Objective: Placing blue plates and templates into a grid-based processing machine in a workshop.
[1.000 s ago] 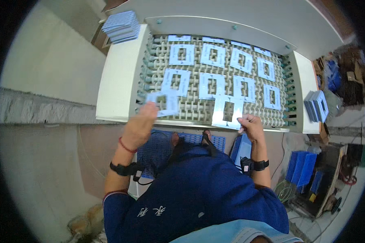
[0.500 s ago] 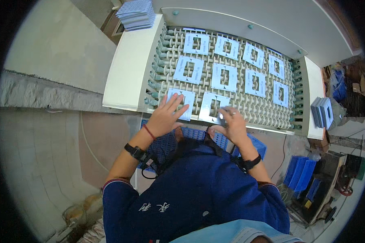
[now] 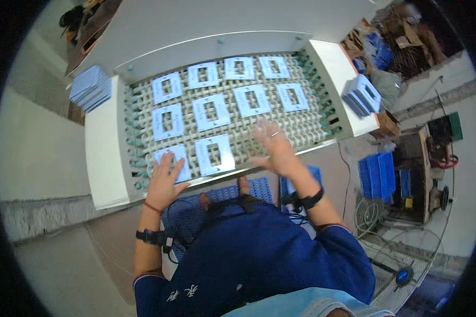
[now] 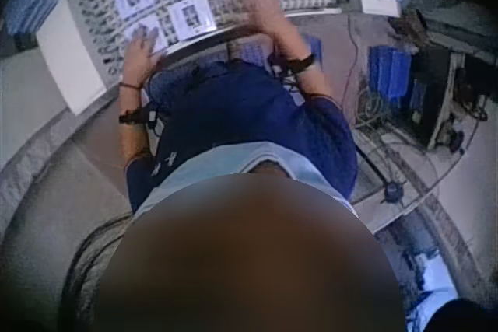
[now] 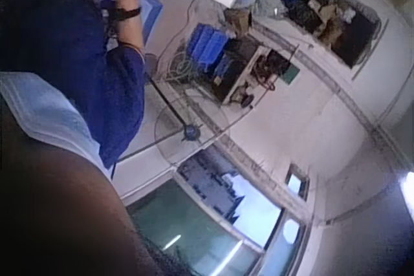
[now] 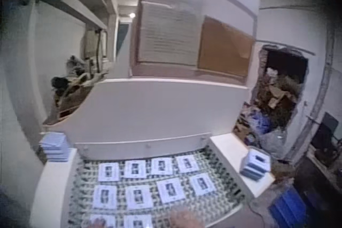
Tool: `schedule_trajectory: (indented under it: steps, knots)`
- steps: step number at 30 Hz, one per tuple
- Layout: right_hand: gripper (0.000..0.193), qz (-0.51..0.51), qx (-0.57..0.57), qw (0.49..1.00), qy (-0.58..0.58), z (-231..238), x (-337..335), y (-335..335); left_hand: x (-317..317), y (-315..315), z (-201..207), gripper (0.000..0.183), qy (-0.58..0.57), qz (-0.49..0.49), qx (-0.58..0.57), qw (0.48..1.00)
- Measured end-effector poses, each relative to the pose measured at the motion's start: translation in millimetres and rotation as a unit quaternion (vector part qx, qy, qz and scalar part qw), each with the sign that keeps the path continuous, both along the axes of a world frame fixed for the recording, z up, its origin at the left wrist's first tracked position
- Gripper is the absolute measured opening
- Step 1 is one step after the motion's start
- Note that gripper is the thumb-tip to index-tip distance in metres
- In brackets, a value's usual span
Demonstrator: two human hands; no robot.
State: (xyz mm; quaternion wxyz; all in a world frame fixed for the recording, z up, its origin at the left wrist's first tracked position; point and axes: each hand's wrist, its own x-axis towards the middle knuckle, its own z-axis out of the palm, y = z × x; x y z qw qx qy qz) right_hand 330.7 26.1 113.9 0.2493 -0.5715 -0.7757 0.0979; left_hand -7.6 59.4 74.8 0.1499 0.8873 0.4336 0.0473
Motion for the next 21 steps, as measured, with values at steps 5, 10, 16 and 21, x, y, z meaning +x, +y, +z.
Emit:
schedule_trajectory:
  steps: [5,10,16,21]
  knots:
    - [0.096,-0.191,0.112,0.963,-0.155,80.6,195.1,-1.0,9.0,1.1,15.6,0.070,-0.059,0.030,0.000,0.998]
    - [0.126,-0.298,-0.087,0.920,-0.240,114.2,341.6,5.7,33.2,-3.6,35.5,0.069,-0.093,0.030,-0.020,0.995]
    - [0.119,-0.197,-0.245,0.945,-0.089,105.9,379.8,40.1,71.9,-12.0,46.2,0.068,-0.093,0.005,0.011,0.996]
    - [0.115,-0.208,-0.217,0.939,-0.169,98.6,377.9,38.7,90.7,-21.7,47.9,0.068,-0.107,0.013,0.001,0.994]
